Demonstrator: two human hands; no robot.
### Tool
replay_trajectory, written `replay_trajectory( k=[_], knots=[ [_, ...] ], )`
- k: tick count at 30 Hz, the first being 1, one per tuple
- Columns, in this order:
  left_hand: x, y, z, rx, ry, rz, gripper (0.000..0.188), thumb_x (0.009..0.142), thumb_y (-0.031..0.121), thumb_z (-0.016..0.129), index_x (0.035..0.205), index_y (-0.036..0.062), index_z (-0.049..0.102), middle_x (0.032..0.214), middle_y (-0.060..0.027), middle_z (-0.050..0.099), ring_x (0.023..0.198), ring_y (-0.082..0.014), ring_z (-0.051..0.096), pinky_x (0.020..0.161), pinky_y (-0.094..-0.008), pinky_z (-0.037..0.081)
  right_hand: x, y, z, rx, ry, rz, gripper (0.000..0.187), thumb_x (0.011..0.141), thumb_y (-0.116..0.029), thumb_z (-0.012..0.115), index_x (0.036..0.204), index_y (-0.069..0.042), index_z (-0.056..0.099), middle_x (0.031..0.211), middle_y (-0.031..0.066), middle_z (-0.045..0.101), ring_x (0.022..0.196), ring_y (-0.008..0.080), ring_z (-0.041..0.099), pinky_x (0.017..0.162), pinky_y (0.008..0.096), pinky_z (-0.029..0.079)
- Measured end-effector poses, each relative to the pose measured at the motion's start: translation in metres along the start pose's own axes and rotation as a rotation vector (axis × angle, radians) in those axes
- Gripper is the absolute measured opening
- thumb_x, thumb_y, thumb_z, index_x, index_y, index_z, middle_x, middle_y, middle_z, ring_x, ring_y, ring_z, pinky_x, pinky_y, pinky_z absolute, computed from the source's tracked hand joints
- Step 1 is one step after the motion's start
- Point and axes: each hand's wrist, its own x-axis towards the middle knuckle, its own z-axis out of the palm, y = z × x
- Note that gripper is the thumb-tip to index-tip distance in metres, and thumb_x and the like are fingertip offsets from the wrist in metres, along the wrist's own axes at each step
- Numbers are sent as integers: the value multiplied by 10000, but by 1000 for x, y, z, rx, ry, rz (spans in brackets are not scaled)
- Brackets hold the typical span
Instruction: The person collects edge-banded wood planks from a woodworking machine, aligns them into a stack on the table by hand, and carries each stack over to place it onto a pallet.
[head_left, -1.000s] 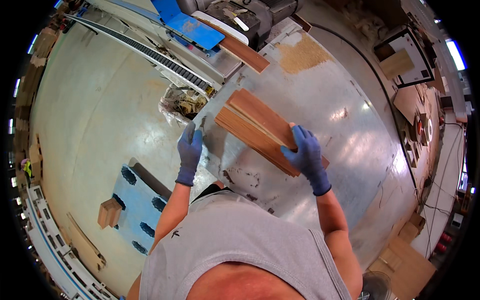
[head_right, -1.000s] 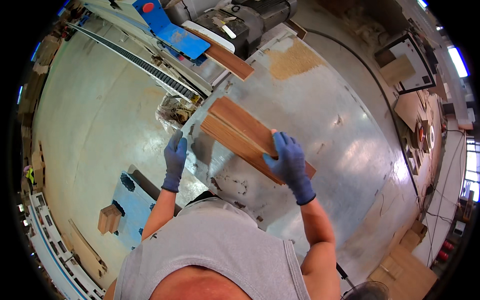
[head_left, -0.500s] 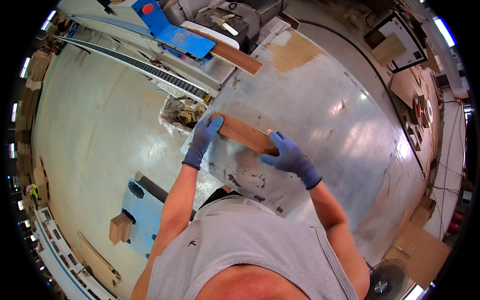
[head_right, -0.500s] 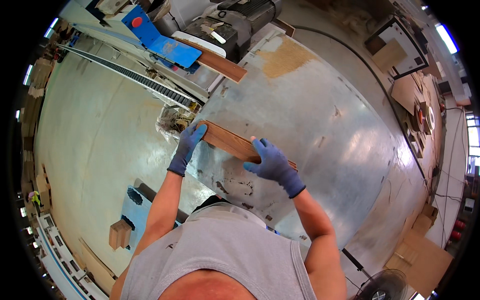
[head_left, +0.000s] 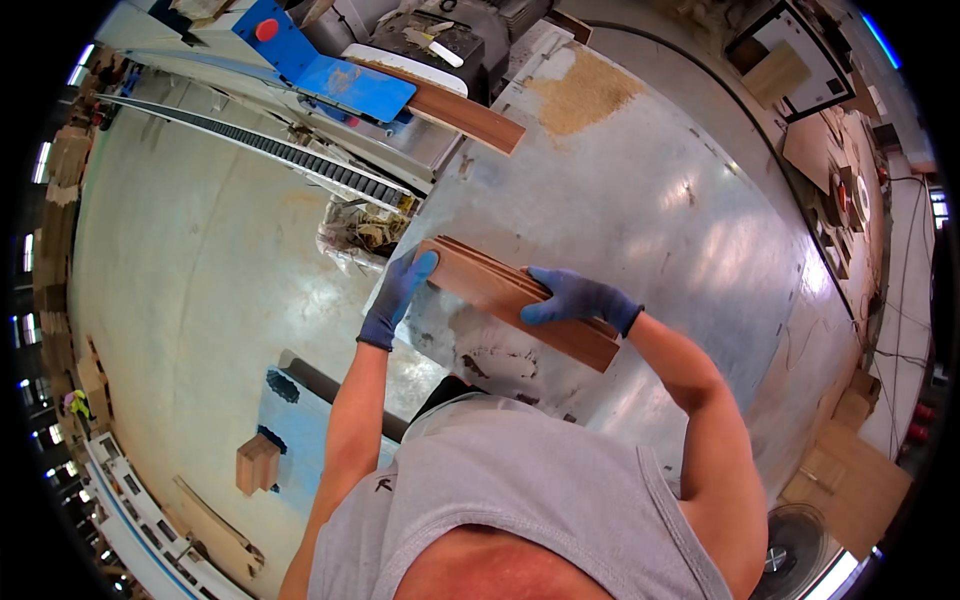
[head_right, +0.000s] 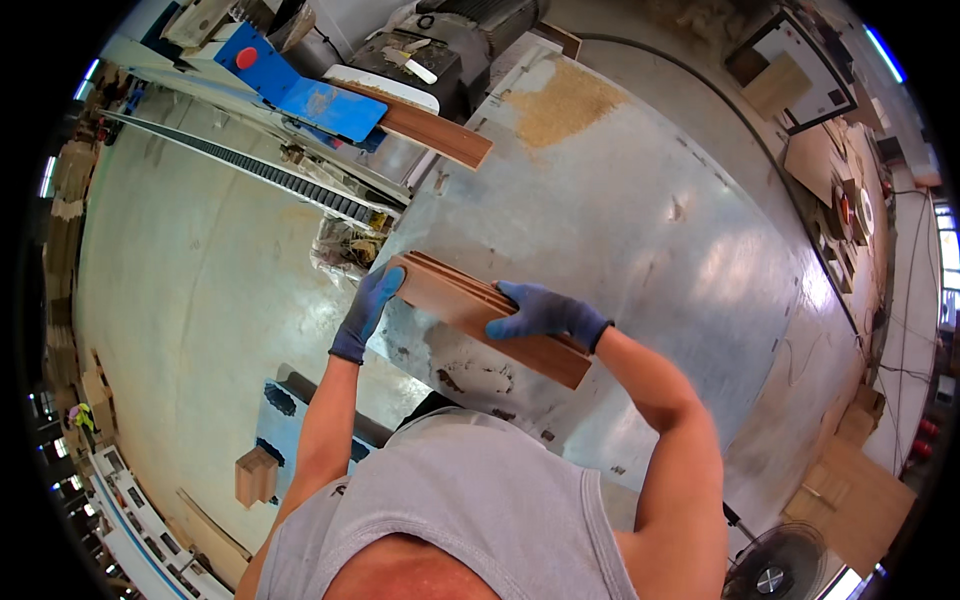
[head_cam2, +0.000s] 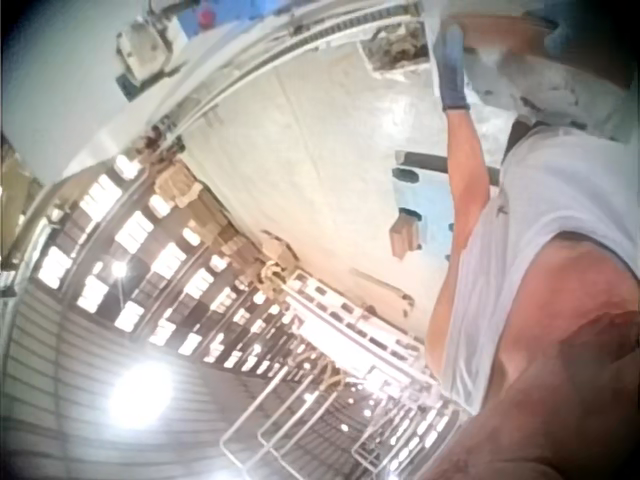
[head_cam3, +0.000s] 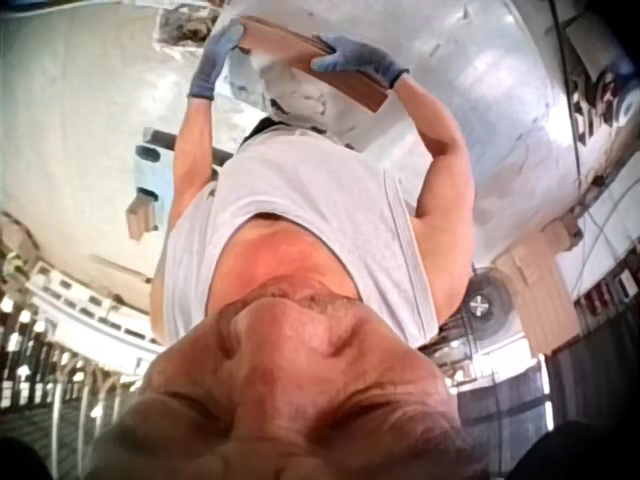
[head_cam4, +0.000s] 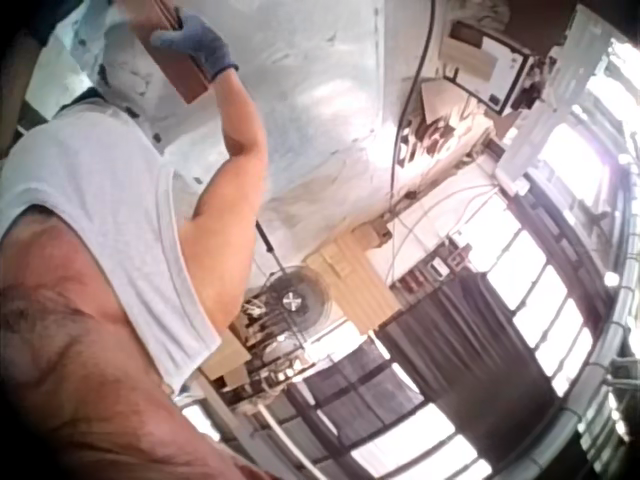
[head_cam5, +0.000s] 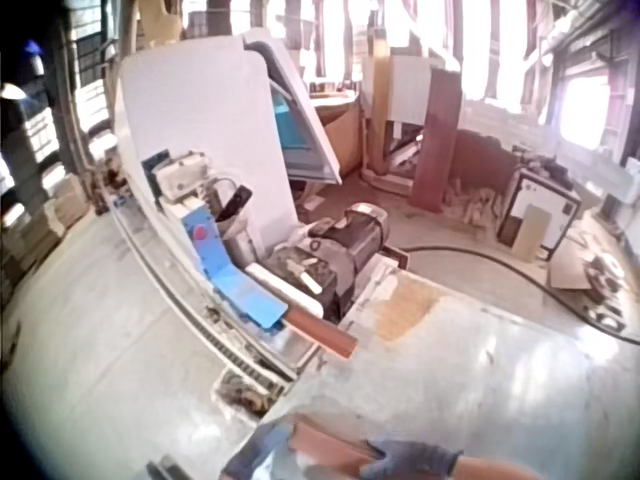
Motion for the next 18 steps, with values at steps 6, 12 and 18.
replay_trajectory(
  k=[6, 12, 18],
  knots=[
    [-17, -5, -10, -58, -95, 62, 594, 983, 322, 655, 1424, -51, 516, 1279, -86, 649, 1135, -131, 585, 986, -301, 466, -7, -3, 39, -257, 242, -70, 905, 722, -539, 757, 1364, 45, 502, 1141, 258, 647, 1105, 404, 619, 965, 424, 491],
    [-50, -20, -50, 202, -166, -1, 692, 866, 228, 762, 1462, 3, 492, 1365, -78, 615, 1244, -200, 565, 1075, -346, 433, -19, -29, 108, -691, 664, -136, 722, 729, -433, 752, 1288, -15, 566, 1226, 315, 494, 1200, 460, 486, 999, 626, 397],
    [-87, -32, -49, 980, 11, 420, 723, 778, 116, 721, 1451, 16, 475, 1474, -213, 488, 1386, -422, 422, 1168, -476, 337, 8, 22, 192, -1012, 1004, -176, 453, 854, -141, 599, 1294, -39, 576, 1313, 338, 455, 1235, 495, 463, 1008, 702, 376]
  ],
)
